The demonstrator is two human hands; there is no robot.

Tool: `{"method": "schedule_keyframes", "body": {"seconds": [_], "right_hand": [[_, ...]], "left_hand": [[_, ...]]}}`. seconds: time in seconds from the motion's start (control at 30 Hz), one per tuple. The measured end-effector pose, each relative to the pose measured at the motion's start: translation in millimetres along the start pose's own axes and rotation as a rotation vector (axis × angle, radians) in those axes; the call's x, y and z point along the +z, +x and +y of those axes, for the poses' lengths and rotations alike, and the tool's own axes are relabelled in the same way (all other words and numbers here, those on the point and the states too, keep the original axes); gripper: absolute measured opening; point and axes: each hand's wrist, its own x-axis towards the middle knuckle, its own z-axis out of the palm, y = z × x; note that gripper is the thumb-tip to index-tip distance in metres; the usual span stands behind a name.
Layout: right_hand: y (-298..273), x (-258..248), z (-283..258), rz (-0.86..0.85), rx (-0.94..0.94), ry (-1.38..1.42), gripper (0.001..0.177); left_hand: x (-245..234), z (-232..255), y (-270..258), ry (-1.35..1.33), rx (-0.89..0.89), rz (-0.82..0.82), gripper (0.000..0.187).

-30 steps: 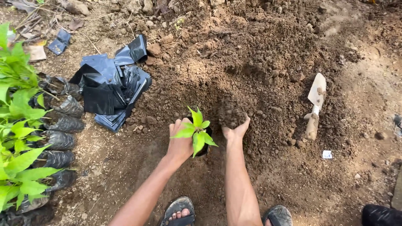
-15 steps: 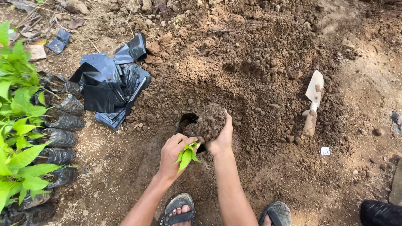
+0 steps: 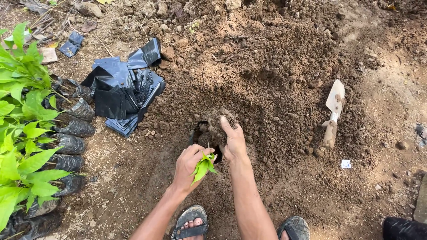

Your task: Potting small saplings into plastic nursery bags using soil

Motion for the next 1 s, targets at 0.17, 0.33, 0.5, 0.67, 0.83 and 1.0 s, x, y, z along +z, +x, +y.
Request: {"method": "schedule_keyframes", "body": {"seconds": [0.17, 0.33, 0.5, 0.67, 0.83, 1.0], "right_hand": [[-33, 53, -27, -0.187, -0.131, -0.099, 0.032], [-14, 46, -10, -0.147, -0.129, -0.159, 0.022], [-32, 65, -26, -0.05, 0.011, -0.163, 0.05], [-67, 76, -47, -0.351, -0.204, -0.347, 0.016], [-32, 65, -36, -0.314, -0.066, -0.217, 0.024], [-16, 61, -53, -0.509, -0.017, -0.247, 0.033]], "left_hand": [[2, 1, -4, 0.003, 0.001, -0.058, 0.025], [5, -4, -7, 0.003, -0.012, -0.081, 0.028], [4, -1, -4, -0.023, -0.012, -0.113, 0.034], [8, 1, -6, -0.035, -0.007, -0.107, 0.036], [10, 1, -8, -0.021, -0.008, -0.108, 0.037], [14, -8, -10, -0.008, -0.011, -0.107, 0.038]]}}
